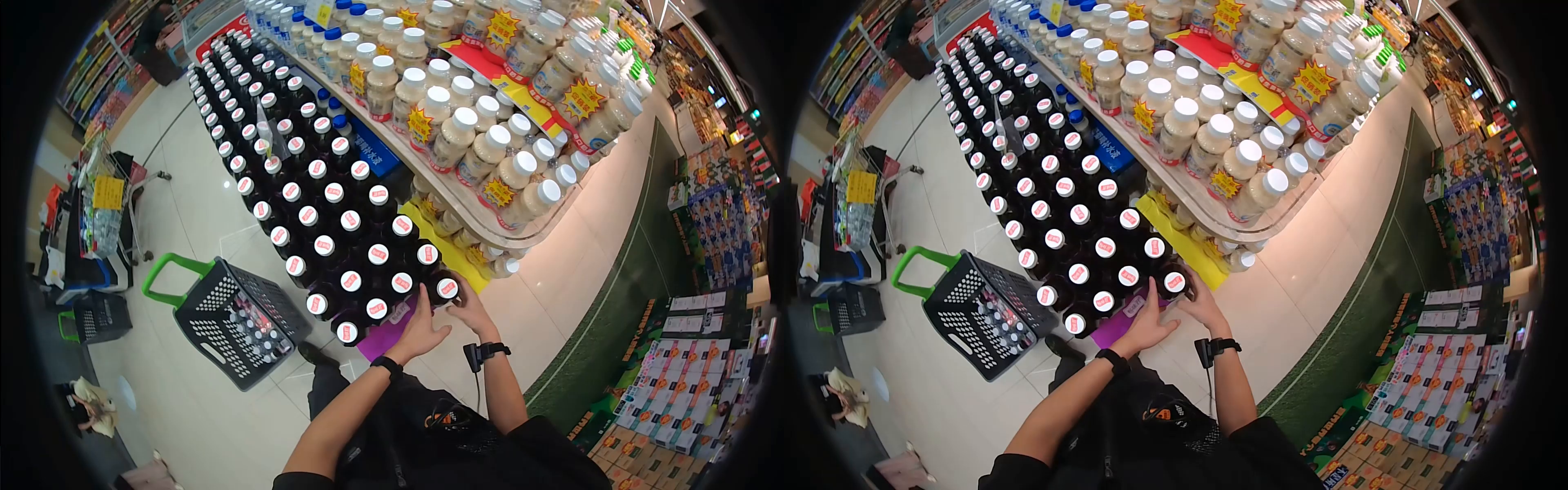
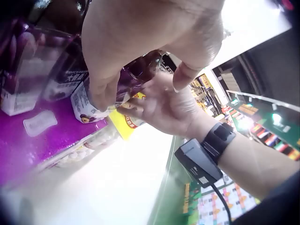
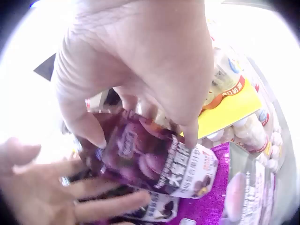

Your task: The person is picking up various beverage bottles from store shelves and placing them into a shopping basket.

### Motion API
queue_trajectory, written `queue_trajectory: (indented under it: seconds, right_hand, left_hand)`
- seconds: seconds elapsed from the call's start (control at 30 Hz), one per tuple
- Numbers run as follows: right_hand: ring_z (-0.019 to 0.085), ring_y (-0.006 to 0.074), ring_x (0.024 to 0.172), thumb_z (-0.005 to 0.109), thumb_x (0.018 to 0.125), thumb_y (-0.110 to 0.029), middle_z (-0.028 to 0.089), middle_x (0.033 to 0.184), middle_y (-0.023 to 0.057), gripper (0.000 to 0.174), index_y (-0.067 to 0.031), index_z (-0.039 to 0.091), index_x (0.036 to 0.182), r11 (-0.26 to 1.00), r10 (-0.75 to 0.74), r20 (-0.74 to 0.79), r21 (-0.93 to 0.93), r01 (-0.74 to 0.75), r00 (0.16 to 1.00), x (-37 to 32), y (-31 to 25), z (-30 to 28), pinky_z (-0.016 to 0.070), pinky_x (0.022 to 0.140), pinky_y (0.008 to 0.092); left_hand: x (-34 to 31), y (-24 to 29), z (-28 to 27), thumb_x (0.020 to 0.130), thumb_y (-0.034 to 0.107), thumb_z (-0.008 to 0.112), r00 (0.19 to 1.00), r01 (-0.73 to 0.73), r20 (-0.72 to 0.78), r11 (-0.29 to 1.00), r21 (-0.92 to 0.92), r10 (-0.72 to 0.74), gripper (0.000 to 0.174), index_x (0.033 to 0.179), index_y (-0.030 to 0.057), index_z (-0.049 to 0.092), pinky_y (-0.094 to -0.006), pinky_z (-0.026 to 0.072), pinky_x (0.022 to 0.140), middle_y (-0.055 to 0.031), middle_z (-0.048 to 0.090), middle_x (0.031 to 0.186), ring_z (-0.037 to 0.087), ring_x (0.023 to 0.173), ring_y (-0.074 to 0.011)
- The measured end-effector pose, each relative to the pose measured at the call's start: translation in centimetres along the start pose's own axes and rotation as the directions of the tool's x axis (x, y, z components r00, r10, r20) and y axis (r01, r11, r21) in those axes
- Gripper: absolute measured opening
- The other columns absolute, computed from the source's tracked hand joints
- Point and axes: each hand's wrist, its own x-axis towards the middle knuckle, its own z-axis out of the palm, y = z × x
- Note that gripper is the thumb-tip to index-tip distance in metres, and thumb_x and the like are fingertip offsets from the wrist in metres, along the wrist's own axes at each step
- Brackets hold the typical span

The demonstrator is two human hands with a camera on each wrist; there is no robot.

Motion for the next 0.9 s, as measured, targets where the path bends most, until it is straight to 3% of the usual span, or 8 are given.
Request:
queue_trajectory:
  seconds: [0.03, 0.07, 0.17, 0.27, 0.37, 0.57, 0.83, 0.9]
  right_hand:
    - [0.041, 0.0254, 0.14, 0.075, 0.081, -0.023, 0.043, 0.151, 0.0157, 0.084, -0.002, 0.033, 0.151, 0.972, -0.088, 0.073, 0.225, 0.07, 0.993, 0.1, -0.5, -0.5, 0.0345, 0.115, 0.0378]
    - [0.038, 0.025, 0.143, 0.065, 0.09, -0.029, 0.038, 0.156, 0.0164, 0.078, -0.0005, 0.029, 0.153, 0.889, -0.186, 0.123, 0.443, 0.114, 0.975, 0.3, -0.9, -0.8, 0.0297, 0.118, 0.0357]
    - [0.037, 0.026, 0.142, 0.046, 0.1, -0.047, 0.038, 0.155, 0.0168, 0.073, 0.0035, 0.033, 0.151, 0.901, -0.003, -0.052, 0.433, 0.026, 0.999, 2.1, -2.5, 0.6, 0.0244, 0.12, 0.0384]
    - [0.041, 0.025, 0.139, 0.04, 0.106, -0.043, 0.043, 0.152, 0.0173, 0.064, 0.0048, 0.037, 0.149, 0.941, 0.133, -0.042, 0.318, -0.113, 0.99, 5.1, -1.3, 1.4, 0.0294, 0.117, 0.0362]
    - [0.039, 0.0239, 0.141, 0.037, 0.106, -0.044, 0.046, 0.15, 0.0166, 0.064, 0.0067, 0.045, 0.143, 0.944, 0.158, -0.025, 0.297, -0.144, 0.987, 6.7, 1.9, 0.7, 0.0261, 0.117, 0.0323]
    - [0.054, 0.0222, 0.127, 0.04, 0.106, -0.044, 0.055, 0.14, 0.0164, 0.063, 0.0065, 0.046, 0.143, 0.924, 0.188, 0.021, 0.335, -0.184, 0.982, 6.2, 0.5, 0.1, 0.039, 0.11, 0.0335]
    - [0.051, 0.0216, 0.131, 0.041, 0.105, -0.045, 0.055, 0.141, 0.0166, 0.063, 0.0071, 0.048, 0.141, 0.937, 0.13, -0.019, 0.33, -0.116, 0.991, 6.2, 3.0, 0.9, 0.0353, 0.111, 0.0322]
    - [0.05, 0.0219, 0.131, 0.042, 0.105, -0.045, 0.054, 0.142, 0.0147, 0.063, 0.0042, 0.045, 0.144, 0.804, 0.239, 0.026, 0.554, -0.213, 0.971, 6.2, 3.1, 0.9, 0.0349, 0.113, 0.0332]
  left_hand:
    - [-0.2, 0.6, -0.5, 0.082, 0.026, 0.071, 0.981, 0.176, 0.107, 0.974, -0.144, -0.161, 0.119, 0.153, 0.0001, -0.022, -0.0387, 0.0483, 0.095, -0.0345, 0.048, 0.137, 0.057, 0.124, -0.0406]
    - [-0.3, 0.2, 0.0, 0.082, 0.023, 0.069, 0.99, 0.136, 0.07, 0.959, -0.251, -0.122, 0.115, 0.153, -0.0017, -0.017, -0.0356, 0.052, 0.087, -0.0343, 0.053, 0.132, 0.063, 0.118, -0.0377]
    - [0.4, -1.3, 1.4, 0.081, 0.023, 0.068, 0.979, 0.203, 0.066, 0.929, -0.308, -0.192, 0.113, 0.152, -0.0079, -0.014, -0.0349, 0.0525, 0.089, -0.0348, 0.053, 0.132, 0.062, 0.12, -0.037]
    - [1.6, -0.8, 1.2, 0.081, 0.023, 0.067, 0.927, 0.364, 0.172, 0.911, -0.194, -0.334, 0.111, 0.149, -0.0142, -0.012, -0.0343, 0.0524, 0.092, -0.0349, 0.048, 0.138, 0.06, 0.123, -0.0368]
    - [1.0, -0.3, 2.0, 0.081, 0.023, 0.067, 0.948, 0.314, 0.135, 0.92, -0.235, -0.289, 0.112, 0.148, -0.016, -0.014, -0.0343, 0.0508, 0.097, -0.0355, 0.043, 0.142, 0.057, 0.127, -0.0374]
    - [1.2, -1.2, 4.5, 0.078, 0.026, 0.069, 0.976, 0.219, 0.054, 0.942, -0.255, -0.212, 0.117, 0.145, -0.0193, -0.015, -0.0393, 0.0465, 0.103, -0.0411, 0.046, 0.135, 0.056, 0.123, -0.0454]
    - [1.2, -2.5, 3.1, 0.08, 0.031, 0.067, 0.952, 0.305, 0.066, 0.935, -0.179, -0.298, 0.11, 0.147, -0.0193, -0.005, -0.0413, 0.0522, 0.093, -0.0364, 0.061, 0.116, 0.065, 0.107, -0.0442]
    - [1.3, -3.0, 3.1, 0.081, 0.032, 0.066, 0.959, 0.281, 0.016, 0.945, -0.168, -0.282, 0.108, 0.148, -0.0186, -0.002, -0.0421, 0.053, 0.09, -0.0355, 0.063, 0.112, 0.066, 0.104, -0.0439]
